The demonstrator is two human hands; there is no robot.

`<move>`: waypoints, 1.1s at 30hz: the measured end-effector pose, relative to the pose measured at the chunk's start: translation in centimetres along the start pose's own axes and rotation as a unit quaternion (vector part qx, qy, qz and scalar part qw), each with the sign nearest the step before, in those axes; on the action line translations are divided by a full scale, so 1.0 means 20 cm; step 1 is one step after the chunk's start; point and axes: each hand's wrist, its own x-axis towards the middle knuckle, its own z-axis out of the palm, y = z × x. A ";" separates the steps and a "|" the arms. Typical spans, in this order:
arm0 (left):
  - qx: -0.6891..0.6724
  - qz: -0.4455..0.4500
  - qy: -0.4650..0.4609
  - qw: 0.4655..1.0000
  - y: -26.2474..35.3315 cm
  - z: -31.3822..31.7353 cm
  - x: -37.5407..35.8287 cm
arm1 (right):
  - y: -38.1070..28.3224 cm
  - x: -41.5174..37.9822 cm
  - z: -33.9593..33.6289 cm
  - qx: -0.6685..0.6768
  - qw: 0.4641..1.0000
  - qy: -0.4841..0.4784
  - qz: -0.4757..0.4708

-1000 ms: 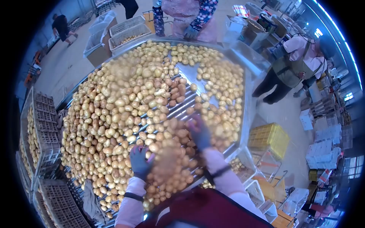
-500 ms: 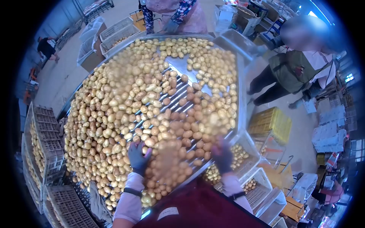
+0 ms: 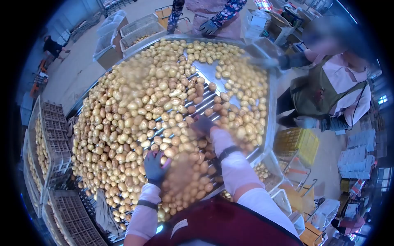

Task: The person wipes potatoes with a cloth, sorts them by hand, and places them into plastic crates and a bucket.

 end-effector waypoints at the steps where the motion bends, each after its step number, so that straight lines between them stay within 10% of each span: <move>1: 0.001 0.002 -0.003 1.000 0.00 0.00 -0.01 | 0.03 -0.02 0.03 0.028 0.999 0.021 -0.006; 7: -0.027 -0.009 -0.011 1.000 0.00 -0.02 -0.07 | 0.24 -0.60 0.06 0.290 0.934 0.203 -0.046; 10: -0.004 0.016 -0.060 0.998 -0.01 -0.04 -0.09 | 0.49 -1.10 -0.09 0.113 0.898 0.396 -0.156; 11: -0.004 0.020 -0.061 0.998 -0.01 -0.04 -0.09 | 0.52 -1.30 -0.18 0.276 0.893 0.352 -0.050; 12: -0.004 0.024 -0.061 0.998 -0.01 -0.04 -0.10 | 0.79 -1.42 -0.20 -0.083 0.878 0.458 -0.112; 16: -0.021 0.092 -0.079 0.992 0.17 -0.04 -0.09 | 1.51 -2.17 -0.17 0.229 0.822 0.444 0.274; 19: -0.036 0.141 -0.153 0.977 0.33 0.02 -0.07 | 1.51 -2.34 -0.11 -0.175 0.781 0.388 0.457; 23: -0.006 0.207 -0.117 0.971 0.33 0.18 -0.08 | 1.01 -1.94 -0.12 0.040 0.888 0.421 0.181; 24: -0.011 0.198 -0.111 0.974 0.32 0.20 -0.07 | 0.89 -1.76 -0.03 -0.095 0.879 0.465 0.047; 26: 0.001 0.171 -0.116 0.978 0.30 0.13 0.00 | 0.47 -1.46 0.00 0.023 0.933 0.343 -0.104; 33: 0.003 0.006 -0.104 0.995 0.03 -0.25 -0.04 | 0.27 -0.77 0.19 -0.195 0.969 0.094 -0.117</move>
